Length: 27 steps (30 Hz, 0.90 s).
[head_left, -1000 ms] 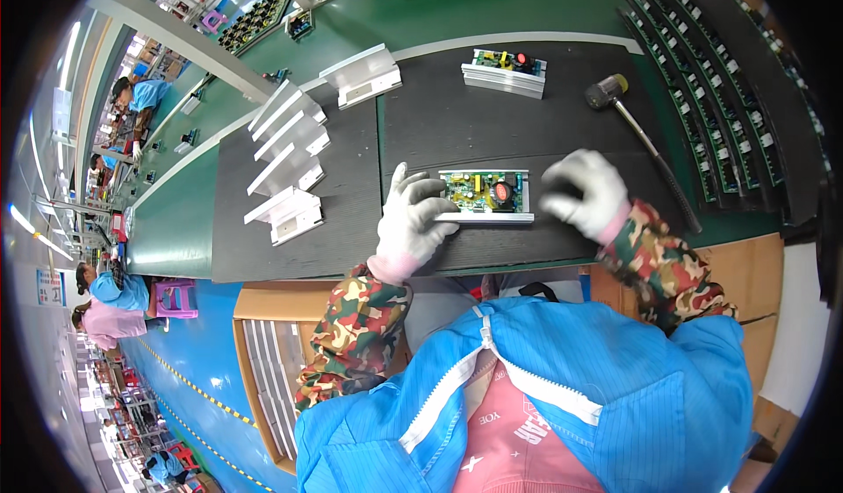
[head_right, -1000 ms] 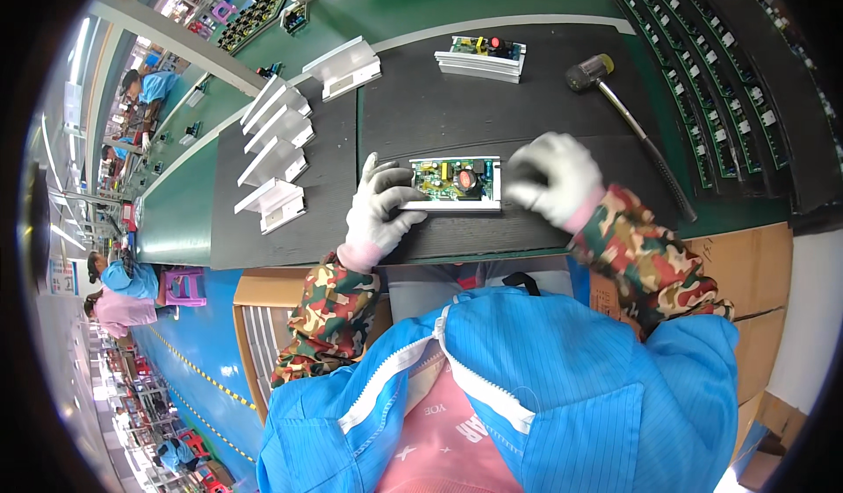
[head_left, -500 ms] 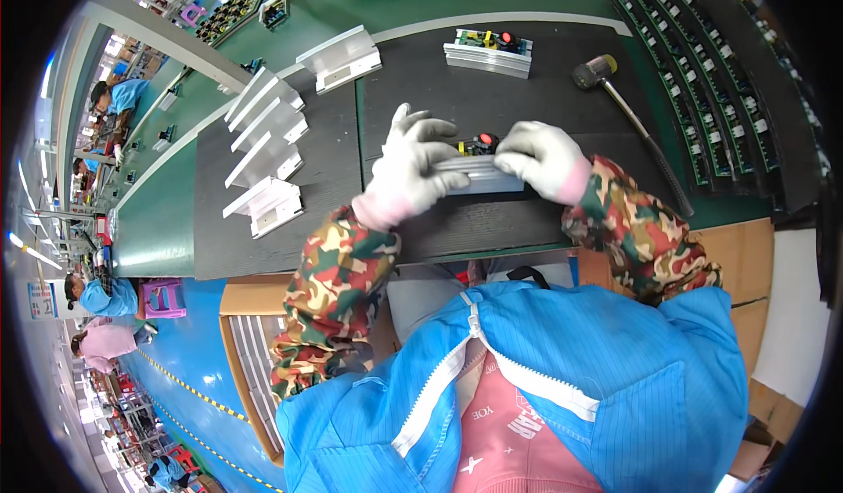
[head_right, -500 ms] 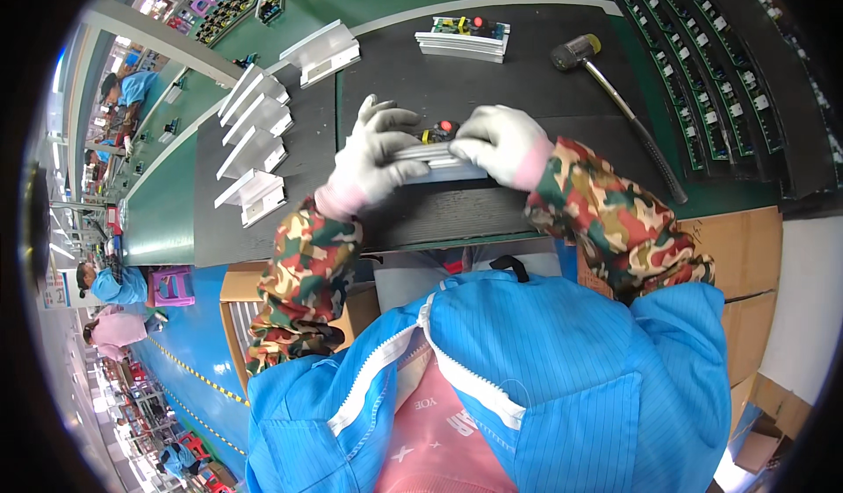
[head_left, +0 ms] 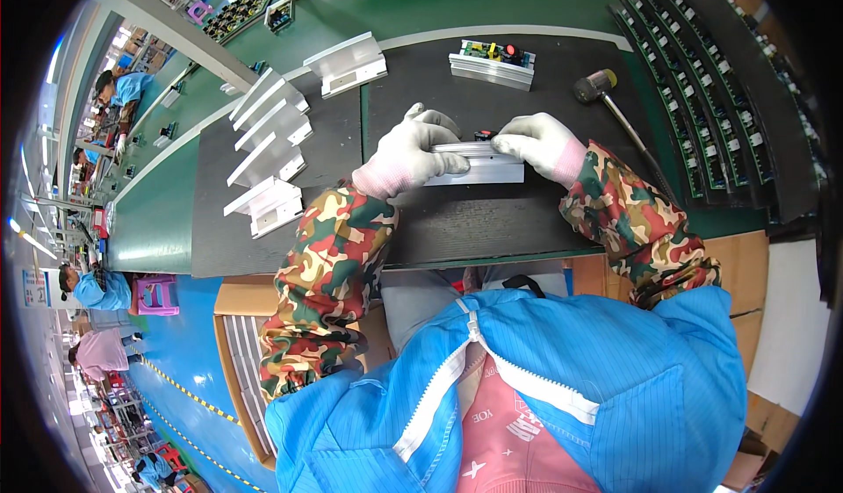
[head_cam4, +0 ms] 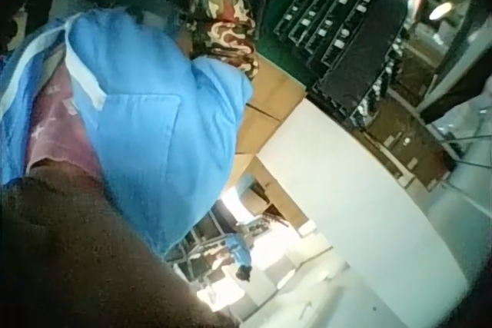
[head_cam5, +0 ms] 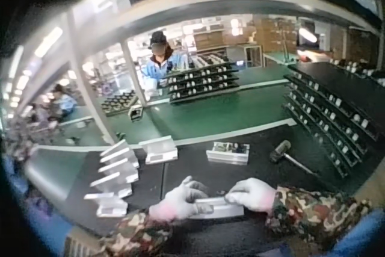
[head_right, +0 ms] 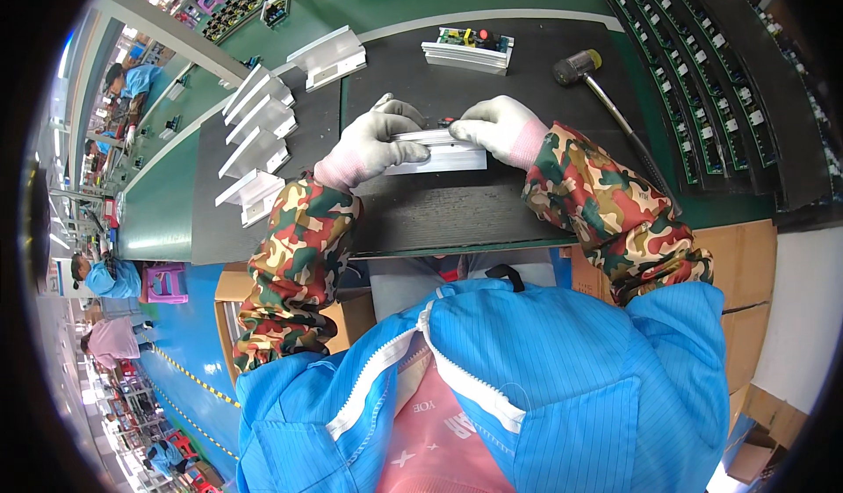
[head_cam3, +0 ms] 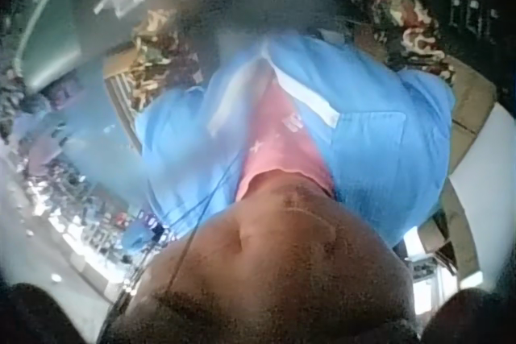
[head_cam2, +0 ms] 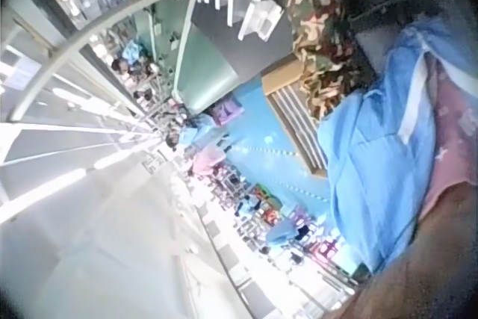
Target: Assembling electronic circuit boards and organizing them into boxes on a manufacturing line.
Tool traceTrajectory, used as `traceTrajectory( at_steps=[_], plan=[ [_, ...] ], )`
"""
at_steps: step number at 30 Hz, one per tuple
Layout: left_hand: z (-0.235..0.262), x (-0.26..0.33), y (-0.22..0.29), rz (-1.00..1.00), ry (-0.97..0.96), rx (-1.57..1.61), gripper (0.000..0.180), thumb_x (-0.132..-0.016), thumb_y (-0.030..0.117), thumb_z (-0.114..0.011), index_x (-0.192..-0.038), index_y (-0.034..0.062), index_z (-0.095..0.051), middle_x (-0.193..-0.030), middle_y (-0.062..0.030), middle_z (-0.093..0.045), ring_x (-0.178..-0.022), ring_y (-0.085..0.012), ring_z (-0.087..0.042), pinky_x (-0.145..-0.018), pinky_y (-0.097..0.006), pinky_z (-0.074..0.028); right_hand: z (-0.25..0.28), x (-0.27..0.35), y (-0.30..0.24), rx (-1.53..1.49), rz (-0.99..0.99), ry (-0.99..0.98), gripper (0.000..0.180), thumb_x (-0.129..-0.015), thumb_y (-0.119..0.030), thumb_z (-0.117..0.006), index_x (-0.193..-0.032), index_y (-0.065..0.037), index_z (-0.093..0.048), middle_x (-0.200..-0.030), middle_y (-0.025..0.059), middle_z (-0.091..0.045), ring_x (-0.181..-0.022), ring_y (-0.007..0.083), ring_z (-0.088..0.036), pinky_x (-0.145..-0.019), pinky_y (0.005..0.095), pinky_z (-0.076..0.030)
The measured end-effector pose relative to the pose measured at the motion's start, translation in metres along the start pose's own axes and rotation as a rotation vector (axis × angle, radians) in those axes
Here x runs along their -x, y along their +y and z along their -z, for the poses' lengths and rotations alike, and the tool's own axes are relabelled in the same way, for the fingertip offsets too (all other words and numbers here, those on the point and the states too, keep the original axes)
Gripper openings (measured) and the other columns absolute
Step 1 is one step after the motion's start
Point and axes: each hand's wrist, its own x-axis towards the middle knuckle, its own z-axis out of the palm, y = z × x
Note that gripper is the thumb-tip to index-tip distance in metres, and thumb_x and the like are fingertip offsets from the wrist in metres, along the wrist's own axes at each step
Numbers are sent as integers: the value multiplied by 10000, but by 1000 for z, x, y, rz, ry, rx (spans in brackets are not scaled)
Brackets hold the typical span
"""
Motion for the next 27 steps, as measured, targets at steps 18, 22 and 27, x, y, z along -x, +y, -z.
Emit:
traceTrajectory(
  at_steps=[18,22,27],
  plan=[
    [-42,57,6,-327,323,-489,310,-629,312,-806,-885,161,-717,-1135,-65,-609,-1243,-384,-467,-1157,-619,-165,41,-6,-35,662,198,177,569,-778,-396,-722,-1240,-93,-590,-1117,177,-627,-1002,306,-624,-876,404,-493],
    [-34,53,12,-439,418,-445,656,-724,607,-705,-1160,123,-628,-1223,-143,-566,-1241,-428,-446,-1131,-632,-178,47,-40,-21,1044,109,296,790,-727,-420,-757,-1410,-212,-419,-1367,181,-469,-1150,341,-545,-968,439,-457],
    [-8,41,-4,-325,784,-341,575,-846,421,-663,-1258,36,-549,-1225,-163,-568,-1208,-384,-473,-1138,-544,-220,68,-88,-11,1092,-72,145,807,-701,-347,-770,-1408,-177,-419,-1330,190,-507,-1173,365,-535,-995,444,-438]
  ],
)
